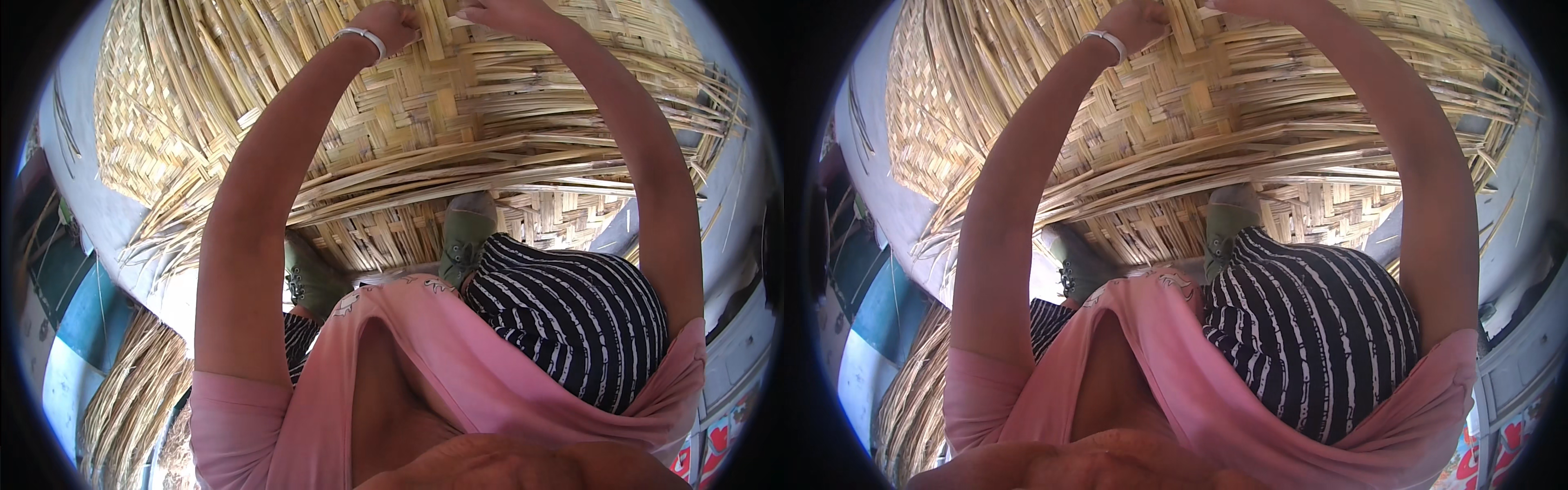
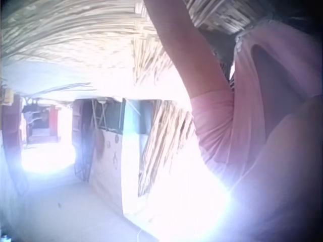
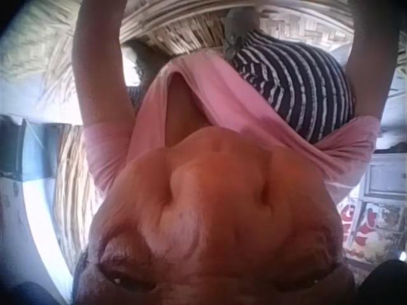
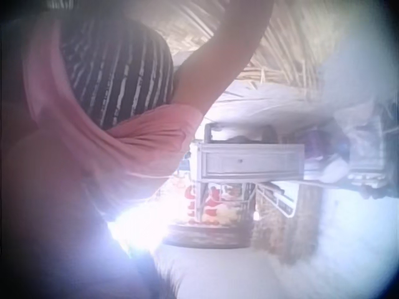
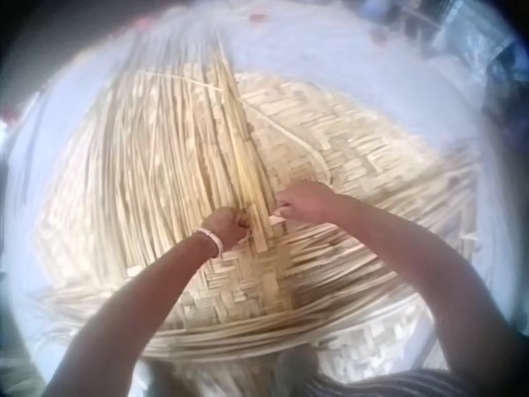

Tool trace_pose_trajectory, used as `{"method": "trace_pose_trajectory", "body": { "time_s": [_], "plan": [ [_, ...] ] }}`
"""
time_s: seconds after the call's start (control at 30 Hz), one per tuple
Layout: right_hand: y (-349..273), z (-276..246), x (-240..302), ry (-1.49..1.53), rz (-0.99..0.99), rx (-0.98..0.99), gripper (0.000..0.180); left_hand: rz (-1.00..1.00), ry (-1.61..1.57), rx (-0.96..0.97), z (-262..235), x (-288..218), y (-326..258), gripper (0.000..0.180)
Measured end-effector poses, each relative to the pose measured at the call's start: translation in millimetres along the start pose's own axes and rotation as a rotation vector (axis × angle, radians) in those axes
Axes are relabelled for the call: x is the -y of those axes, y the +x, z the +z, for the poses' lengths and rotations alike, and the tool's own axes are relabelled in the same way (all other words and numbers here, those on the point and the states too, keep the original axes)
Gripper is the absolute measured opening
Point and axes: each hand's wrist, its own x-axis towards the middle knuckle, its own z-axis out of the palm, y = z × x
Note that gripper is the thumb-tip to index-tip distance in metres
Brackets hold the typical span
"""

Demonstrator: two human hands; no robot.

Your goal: The person weaves a large flat basket using dried palm leaves. They interlace the leaves by hand, adjusting and tightening the weave as they work.

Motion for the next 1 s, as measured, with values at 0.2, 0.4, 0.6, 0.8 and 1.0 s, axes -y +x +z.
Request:
{"method": "trace_pose_trajectory", "body": {
  "time_s": [0.2, 0.4, 0.6, 0.8, 1.0],
  "plan": [
    [4, 11, -7, 0.024, 0.024, 0.078, 0.030, 0.121, 0.011, -0.660, 35, -5, -45, 0.036],
    [5, 17, -5, 0.020, -0.007, 0.098, 0.039, 0.035, 0.346, -0.661, 82, -11, -80, 0.058],
    [6, 21, 2, 0.041, 0.023, 0.066, 0.043, 0.047, 0.394, -0.596, 84, -9, -82, 0.061],
    [-15, 24, 19, 0.040, 0.063, 0.031, 0.038, 0.073, 0.449, -0.583, 82, -10, -88, 0.059],
    [-11, 25, 11, 0.055, 0.012, 0.078, 0.034, 0.100, 0.466, -0.494, 81, -13, -100, 0.054]
  ]
}}
